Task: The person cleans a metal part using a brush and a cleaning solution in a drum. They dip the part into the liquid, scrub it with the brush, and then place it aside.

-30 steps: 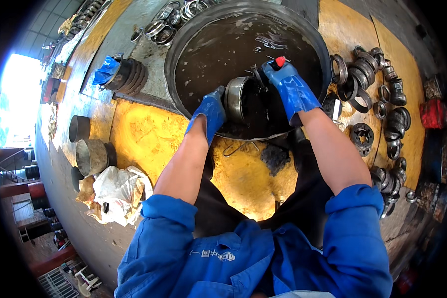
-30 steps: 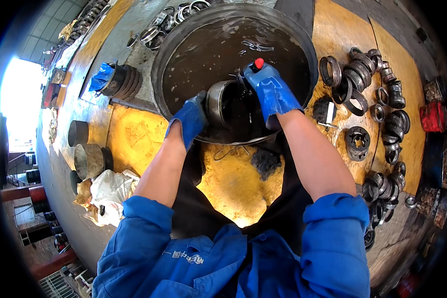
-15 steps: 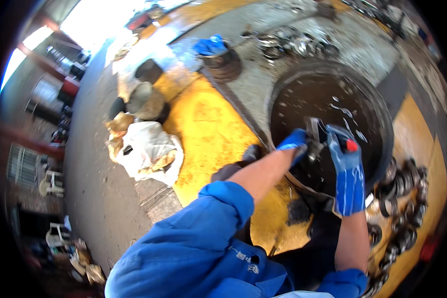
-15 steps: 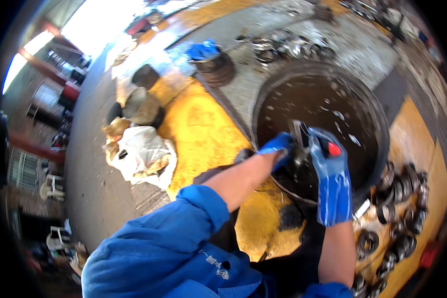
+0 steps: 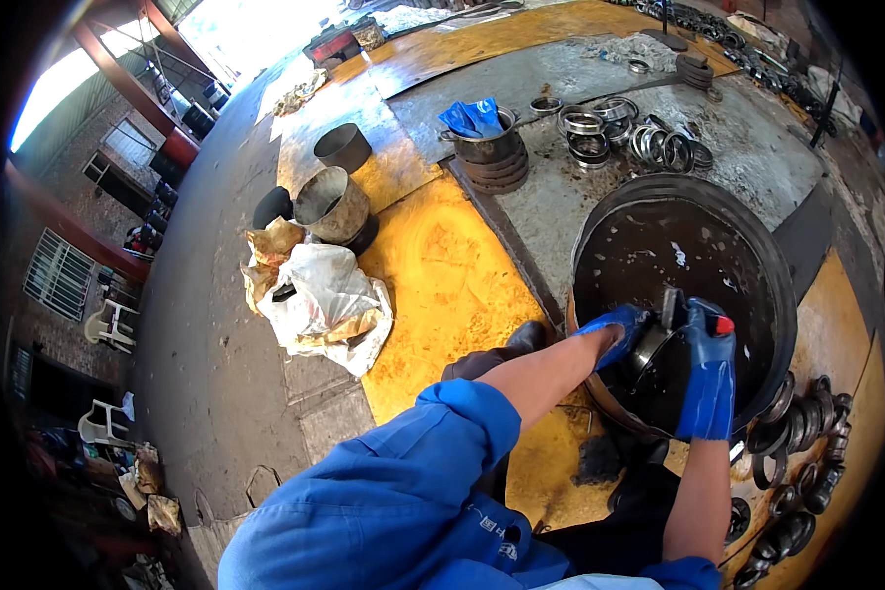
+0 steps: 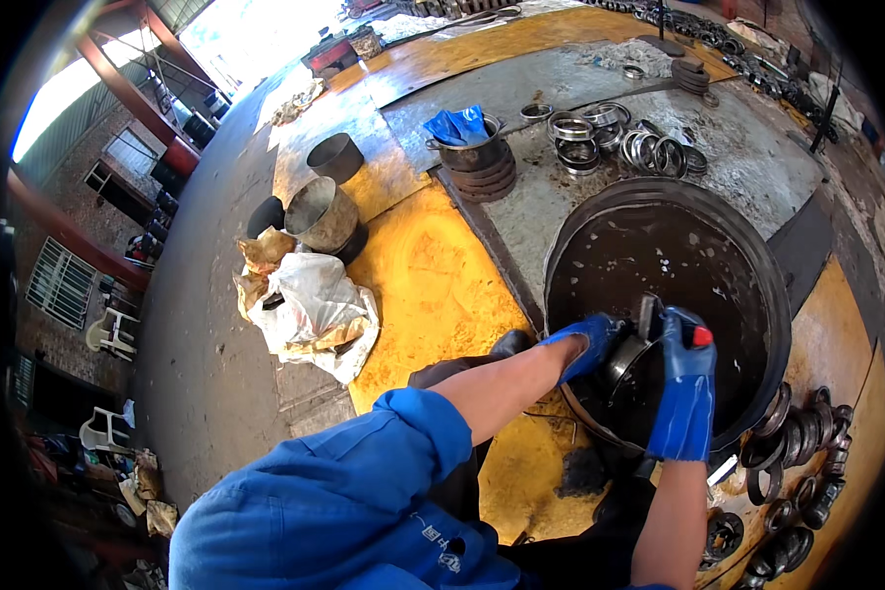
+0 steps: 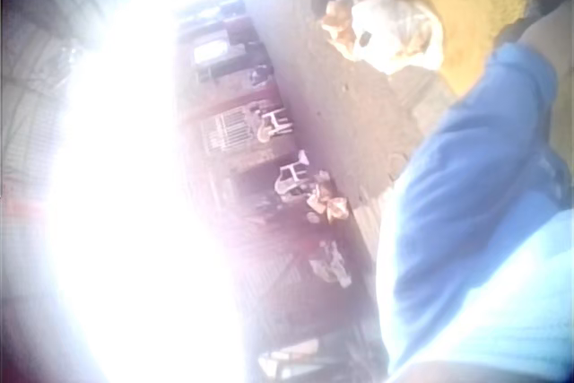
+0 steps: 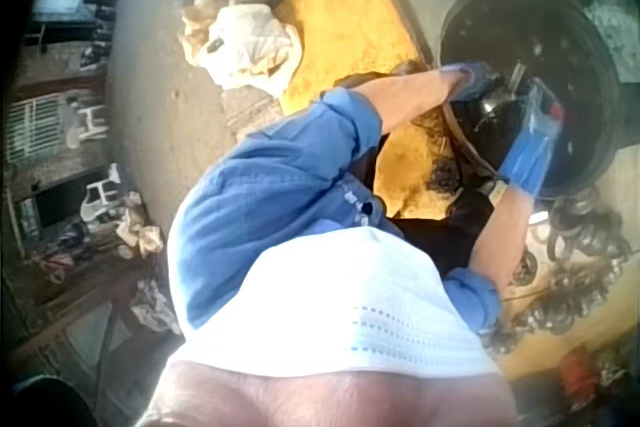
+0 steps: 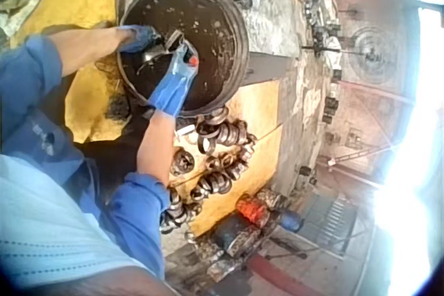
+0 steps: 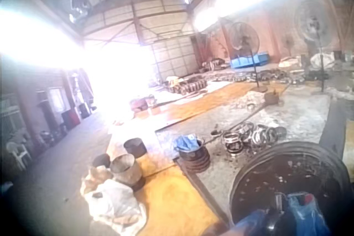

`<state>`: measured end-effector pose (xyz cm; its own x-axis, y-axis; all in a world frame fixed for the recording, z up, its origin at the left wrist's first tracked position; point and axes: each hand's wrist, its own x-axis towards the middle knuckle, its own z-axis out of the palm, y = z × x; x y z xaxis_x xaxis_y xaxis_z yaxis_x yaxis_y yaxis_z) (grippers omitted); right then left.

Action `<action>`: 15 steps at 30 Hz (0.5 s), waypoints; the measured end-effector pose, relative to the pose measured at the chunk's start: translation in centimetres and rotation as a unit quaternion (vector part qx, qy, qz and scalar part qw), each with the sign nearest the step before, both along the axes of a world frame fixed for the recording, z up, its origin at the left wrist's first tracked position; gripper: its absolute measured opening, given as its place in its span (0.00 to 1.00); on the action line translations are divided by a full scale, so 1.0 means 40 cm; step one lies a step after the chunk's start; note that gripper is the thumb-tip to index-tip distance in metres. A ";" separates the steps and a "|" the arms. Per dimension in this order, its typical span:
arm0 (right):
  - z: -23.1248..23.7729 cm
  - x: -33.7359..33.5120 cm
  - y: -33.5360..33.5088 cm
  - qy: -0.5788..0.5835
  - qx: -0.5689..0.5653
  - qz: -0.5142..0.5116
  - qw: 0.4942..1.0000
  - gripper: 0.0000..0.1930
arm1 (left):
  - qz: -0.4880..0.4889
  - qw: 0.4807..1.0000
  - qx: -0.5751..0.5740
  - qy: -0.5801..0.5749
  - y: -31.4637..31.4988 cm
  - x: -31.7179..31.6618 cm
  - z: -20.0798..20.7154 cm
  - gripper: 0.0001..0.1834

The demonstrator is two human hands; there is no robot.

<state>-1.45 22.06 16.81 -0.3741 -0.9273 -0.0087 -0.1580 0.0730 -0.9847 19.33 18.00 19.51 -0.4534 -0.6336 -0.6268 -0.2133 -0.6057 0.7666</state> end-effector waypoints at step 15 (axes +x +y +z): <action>-0.265 -0.291 0.008 0.164 -0.022 -0.007 0.986 0.13 | -0.038 0.997 -0.035 0.054 -0.016 -0.080 -0.100 0.20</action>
